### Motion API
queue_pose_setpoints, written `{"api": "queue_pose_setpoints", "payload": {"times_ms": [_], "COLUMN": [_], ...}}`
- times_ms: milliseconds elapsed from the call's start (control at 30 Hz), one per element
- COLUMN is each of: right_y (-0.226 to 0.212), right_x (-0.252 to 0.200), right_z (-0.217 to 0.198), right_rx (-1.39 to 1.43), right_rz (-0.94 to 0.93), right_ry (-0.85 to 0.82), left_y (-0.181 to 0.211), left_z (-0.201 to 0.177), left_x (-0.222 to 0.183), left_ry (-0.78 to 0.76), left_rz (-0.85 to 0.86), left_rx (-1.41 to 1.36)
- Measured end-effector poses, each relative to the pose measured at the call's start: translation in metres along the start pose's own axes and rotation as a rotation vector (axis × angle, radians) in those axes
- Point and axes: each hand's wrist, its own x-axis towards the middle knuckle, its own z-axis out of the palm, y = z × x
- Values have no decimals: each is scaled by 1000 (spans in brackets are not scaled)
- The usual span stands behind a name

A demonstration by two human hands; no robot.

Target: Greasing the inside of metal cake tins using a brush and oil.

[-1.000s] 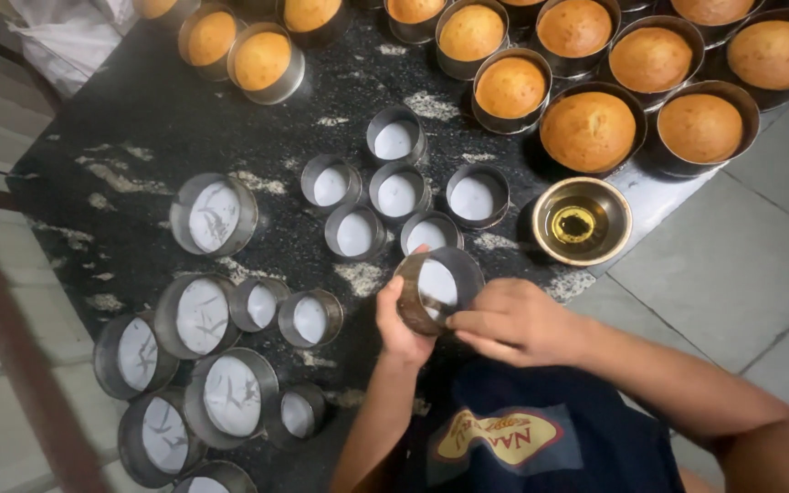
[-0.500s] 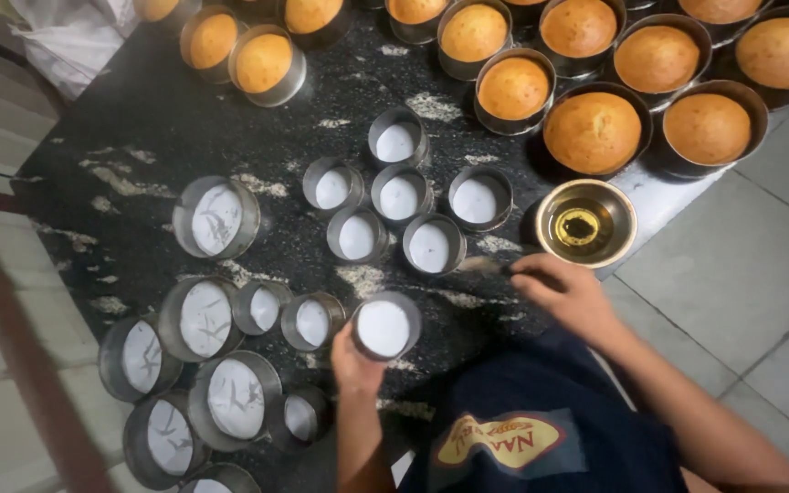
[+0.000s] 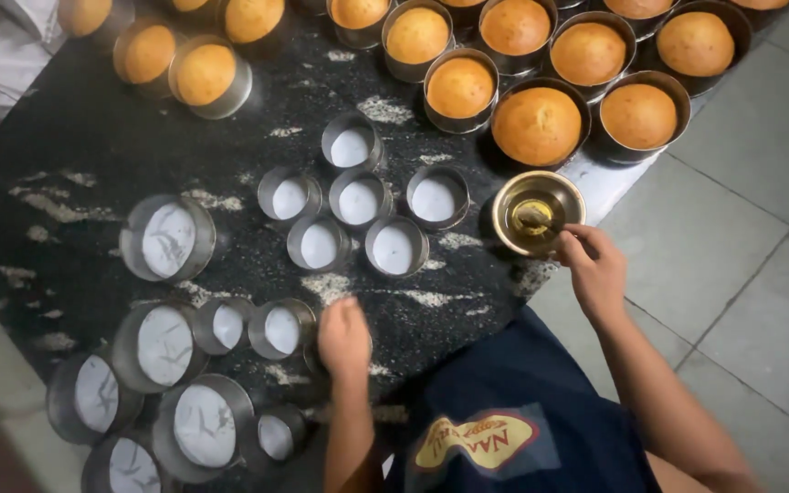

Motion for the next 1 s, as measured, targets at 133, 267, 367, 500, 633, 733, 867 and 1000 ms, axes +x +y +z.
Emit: {"api": "queue_pose_setpoints", "payload": {"times_ms": [133,267,367,500,633,733,867,1000], "right_y": [12,4,1,-19,-41,-32,-16,-16], "right_x": [6,5,2,-10,-16,-11,-6,-5], "right_z": [6,9,6,-5,-11,-10,-6,-5], "right_rx": [-103,-54,-9,137,89,-143,-113,-94], "right_rz": [-27,10,28,-82,-190,-135,-125,-38], "right_ry": [6,-29,-27,-42,-26,-60,-31,-20], "left_y": [37,56,23,12,-14,-30,-25,-16], "left_z": [25,34,54,23,-16,-36,-40,-8], "left_x": [28,43,55,45,24,9,-5,-33], "left_ry": [-251,-405,-501,-416,-398,-776,-1015,-1391], "left_rz": [-23,-125,-203,128,291,193,231,122], "left_rx": [176,151,-3,134,-256,-935,-1256,-1944]}}
